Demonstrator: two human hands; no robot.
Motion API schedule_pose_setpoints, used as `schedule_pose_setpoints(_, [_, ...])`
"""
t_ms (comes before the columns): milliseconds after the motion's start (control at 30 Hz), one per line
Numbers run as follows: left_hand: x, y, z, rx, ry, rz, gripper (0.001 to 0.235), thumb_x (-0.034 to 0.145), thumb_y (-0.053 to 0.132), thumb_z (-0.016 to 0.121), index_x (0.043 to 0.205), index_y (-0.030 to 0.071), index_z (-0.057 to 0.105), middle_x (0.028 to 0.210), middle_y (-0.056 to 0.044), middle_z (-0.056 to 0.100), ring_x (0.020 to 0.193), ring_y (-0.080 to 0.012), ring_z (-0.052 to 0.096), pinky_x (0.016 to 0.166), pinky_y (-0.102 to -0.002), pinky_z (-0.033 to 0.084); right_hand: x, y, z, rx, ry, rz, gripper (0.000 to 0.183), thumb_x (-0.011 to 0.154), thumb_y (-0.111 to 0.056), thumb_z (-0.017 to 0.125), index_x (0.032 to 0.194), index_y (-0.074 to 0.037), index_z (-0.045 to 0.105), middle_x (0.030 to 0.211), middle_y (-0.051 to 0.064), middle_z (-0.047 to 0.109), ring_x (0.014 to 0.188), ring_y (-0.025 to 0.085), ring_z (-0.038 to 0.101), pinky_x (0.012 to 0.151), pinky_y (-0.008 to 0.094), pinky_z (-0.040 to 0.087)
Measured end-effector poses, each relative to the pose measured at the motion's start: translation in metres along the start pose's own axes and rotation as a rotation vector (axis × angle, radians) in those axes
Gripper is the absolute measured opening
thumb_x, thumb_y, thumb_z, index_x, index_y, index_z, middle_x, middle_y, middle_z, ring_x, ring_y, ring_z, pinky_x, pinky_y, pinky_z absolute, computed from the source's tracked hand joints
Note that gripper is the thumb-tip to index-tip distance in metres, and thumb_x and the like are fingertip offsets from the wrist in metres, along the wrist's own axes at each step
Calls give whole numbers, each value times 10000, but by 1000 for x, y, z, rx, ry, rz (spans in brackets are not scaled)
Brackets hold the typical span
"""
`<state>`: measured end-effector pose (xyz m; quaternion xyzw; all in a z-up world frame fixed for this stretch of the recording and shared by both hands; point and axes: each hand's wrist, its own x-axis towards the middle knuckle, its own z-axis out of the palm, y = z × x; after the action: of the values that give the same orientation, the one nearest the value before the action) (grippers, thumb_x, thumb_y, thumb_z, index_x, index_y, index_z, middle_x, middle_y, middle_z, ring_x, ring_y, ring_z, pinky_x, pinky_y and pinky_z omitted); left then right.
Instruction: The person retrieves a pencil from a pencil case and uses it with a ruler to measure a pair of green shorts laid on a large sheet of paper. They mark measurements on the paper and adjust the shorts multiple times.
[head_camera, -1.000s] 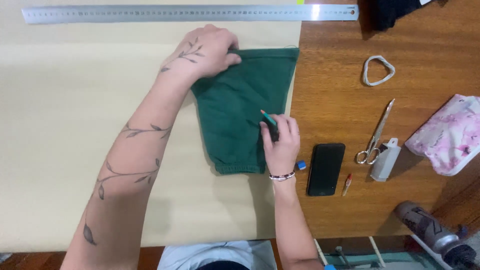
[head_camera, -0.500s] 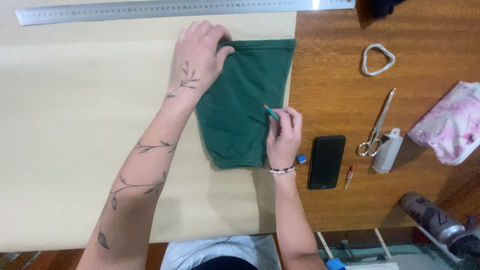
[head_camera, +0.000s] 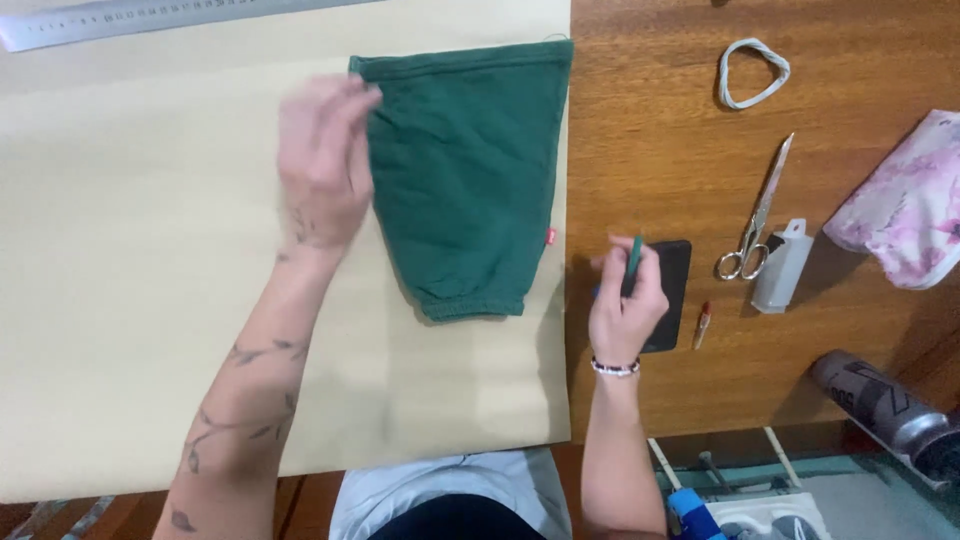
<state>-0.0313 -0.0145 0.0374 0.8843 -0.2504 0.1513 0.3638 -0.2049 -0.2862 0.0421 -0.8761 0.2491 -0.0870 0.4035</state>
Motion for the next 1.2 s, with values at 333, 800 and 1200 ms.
schedule_pose_setpoints(333, [-75, 27, -3, 46, -144, 8, 266, 991, 57, 650, 1252, 71, 701, 1332, -122, 643, 1263, -317, 595, 1121, -452, 416, -57, 17, -7, 64, -131, 162, 131, 1033, -128, 580, 1050, -93, 705, 732, 61, 693, 725, 167, 640, 723, 344, 517])
schedule_pose_setpoints(800, [-165, 77, -39, -41, -218, -131, 176, 856, 158, 797, 1006, 132, 709, 1026, -34, 669, 967, -250, 687, 870, -411, 564, -102, 21, -11, -137, -134, 77, 202, 1014, -169, 623, 1171, -48, 661, 942, 175, 662, 874, 360, 683, 758, 455, 536])
schedule_pose_setpoints(1200, [-210, 114, -32, -91, -267, -350, 140, 856, 108, 775, 957, 161, 693, 844, 19, 667, 784, -186, 693, 734, -331, 560, -122, 50, -17, -275, -33, 19, 285, 922, -153, 741, 1175, -82, 631, 980, 85, 591, 911, 269, 663, 820, 371, 553])
